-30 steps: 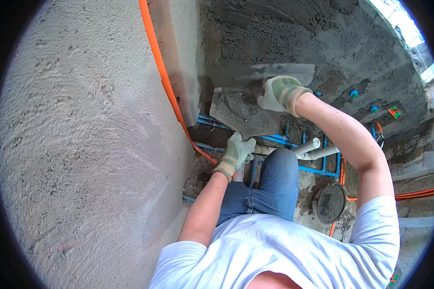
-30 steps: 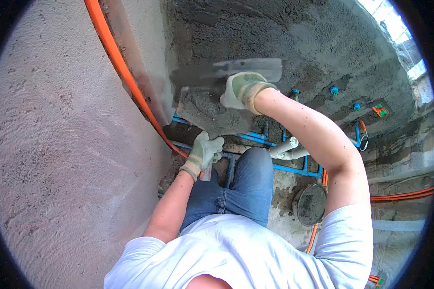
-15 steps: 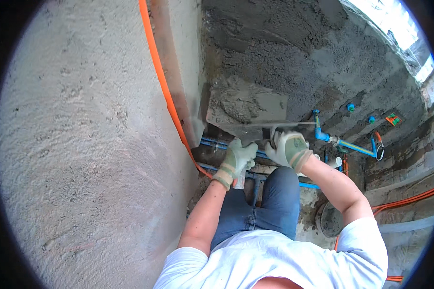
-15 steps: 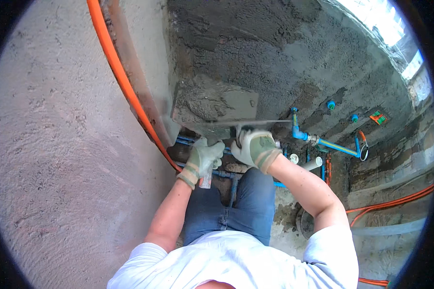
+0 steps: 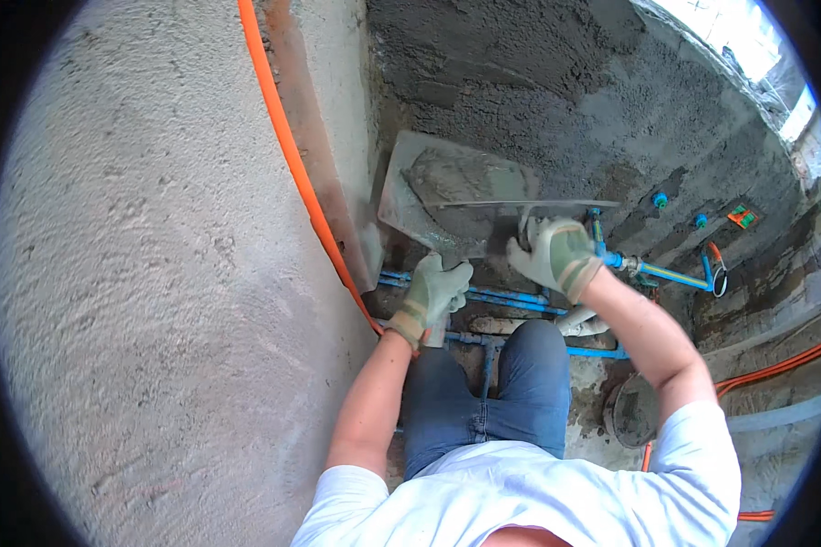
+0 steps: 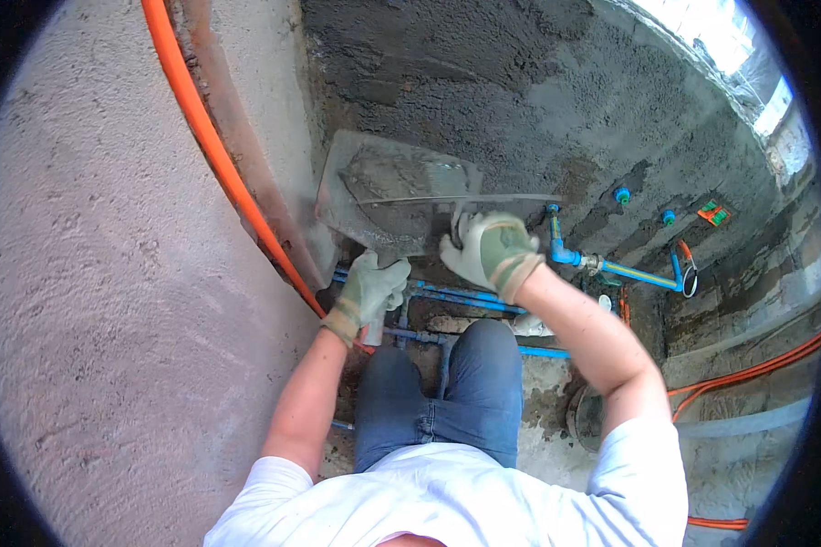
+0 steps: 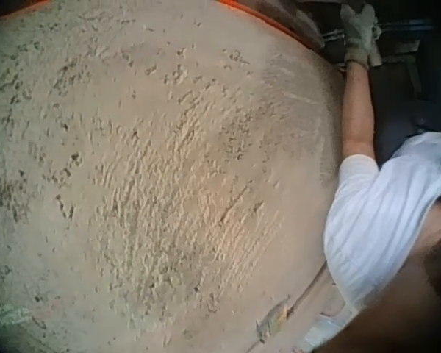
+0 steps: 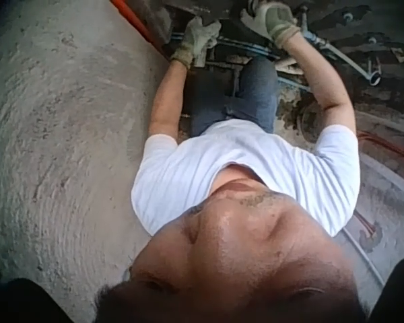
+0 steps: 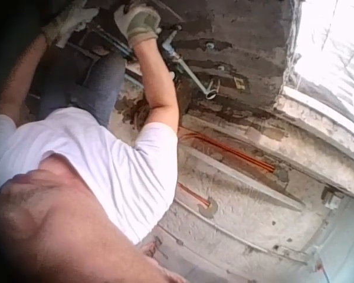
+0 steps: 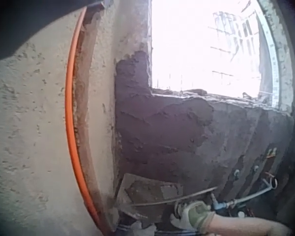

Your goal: Apply mortar to a recessed wall area and around plumbing pipes using a trowel and hawk.

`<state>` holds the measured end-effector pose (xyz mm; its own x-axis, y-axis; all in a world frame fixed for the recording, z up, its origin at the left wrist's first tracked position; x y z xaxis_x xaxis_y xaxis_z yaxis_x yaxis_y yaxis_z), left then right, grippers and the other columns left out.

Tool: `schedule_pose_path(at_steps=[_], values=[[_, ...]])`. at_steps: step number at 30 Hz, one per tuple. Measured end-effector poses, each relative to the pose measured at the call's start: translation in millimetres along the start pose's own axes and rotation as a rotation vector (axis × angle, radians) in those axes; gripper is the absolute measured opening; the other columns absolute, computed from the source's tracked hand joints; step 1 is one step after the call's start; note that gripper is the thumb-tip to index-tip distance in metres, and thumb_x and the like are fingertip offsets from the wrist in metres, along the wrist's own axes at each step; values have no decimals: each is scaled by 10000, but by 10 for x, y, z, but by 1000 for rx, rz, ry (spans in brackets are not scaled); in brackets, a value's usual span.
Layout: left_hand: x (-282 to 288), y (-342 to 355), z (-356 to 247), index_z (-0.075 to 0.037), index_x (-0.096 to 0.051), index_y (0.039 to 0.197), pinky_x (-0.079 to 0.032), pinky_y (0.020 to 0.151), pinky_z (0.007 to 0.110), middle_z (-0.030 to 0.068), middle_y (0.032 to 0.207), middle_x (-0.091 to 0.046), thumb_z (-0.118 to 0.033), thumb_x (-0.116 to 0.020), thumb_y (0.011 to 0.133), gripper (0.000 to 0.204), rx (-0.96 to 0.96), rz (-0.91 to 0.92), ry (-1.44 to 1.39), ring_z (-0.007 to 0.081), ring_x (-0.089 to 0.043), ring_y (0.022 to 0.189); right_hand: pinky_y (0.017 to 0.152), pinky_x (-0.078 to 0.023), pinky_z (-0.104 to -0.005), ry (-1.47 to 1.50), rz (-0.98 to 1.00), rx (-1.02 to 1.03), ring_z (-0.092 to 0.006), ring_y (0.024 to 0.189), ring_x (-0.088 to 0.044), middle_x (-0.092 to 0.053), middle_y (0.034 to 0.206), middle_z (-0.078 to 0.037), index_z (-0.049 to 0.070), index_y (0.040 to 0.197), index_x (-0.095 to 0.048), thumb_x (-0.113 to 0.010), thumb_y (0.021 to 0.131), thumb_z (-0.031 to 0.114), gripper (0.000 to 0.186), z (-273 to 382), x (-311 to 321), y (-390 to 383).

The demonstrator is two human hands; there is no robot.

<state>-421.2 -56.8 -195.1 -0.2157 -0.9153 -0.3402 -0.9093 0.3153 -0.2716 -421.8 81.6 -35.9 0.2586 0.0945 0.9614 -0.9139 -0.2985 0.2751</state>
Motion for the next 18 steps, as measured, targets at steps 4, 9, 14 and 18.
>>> schedule_pose_path(at_steps=[4, 9, 14, 18], values=[[-78, -178, -252, -6, -578, 809, -424, 440, 300, 54, 685, -593, -209, -669, 868, 230, -7, -1, 521, 130, -557, 517, 578, -526, -465, -190, -177, 178, -350, 610, -641, -642, 676, -168, 29, 844, -634, -582, 830, 340, 316, -57, 230, 271], [-111, 81, 316, -31, -535, 840, -417, 441, 312, 48, 671, -554, -217, -683, 859, 238, 32, 69, 120, 138, -528, 497, 706, -542, -474, -118, -223, 95, -381, 790, -682, -695, 837, -198, 19, 880, -676, -584, 848, 369, 364, -75, -68, 937], [89, 603, 93, -66, -467, 908, -423, 423, 311, 59, 699, -555, -157, -681, 852, 240, 27, 30, -135, 136, -521, 497, 833, -521, -462, -50, 54, -140, -392, 966, -671, -693, 993, -240, 36, 975, -729, -601, 818, 393, 410, -46, -233, 1838], [226, 649, 48, -85, -439, 879, -419, 426, 314, 57, 695, -552, -150, -685, 849, 256, 58, 3, -151, 140, -526, 512, 807, -523, -454, -84, 96, -81, -389, 918, -685, -692, 976, -240, 18, 982, -727, -603, 803, 391, 432, 144, 237, 2090]])
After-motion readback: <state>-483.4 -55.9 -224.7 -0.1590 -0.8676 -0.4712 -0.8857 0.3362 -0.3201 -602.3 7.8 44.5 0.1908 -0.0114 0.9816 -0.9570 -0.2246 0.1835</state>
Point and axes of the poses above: each hand's wrist, its own y-axis towards the middle knuckle, its own x-axis out of the back of the hand, z = x × y, the point moved 10 cm from there along y, towards the middle knuckle
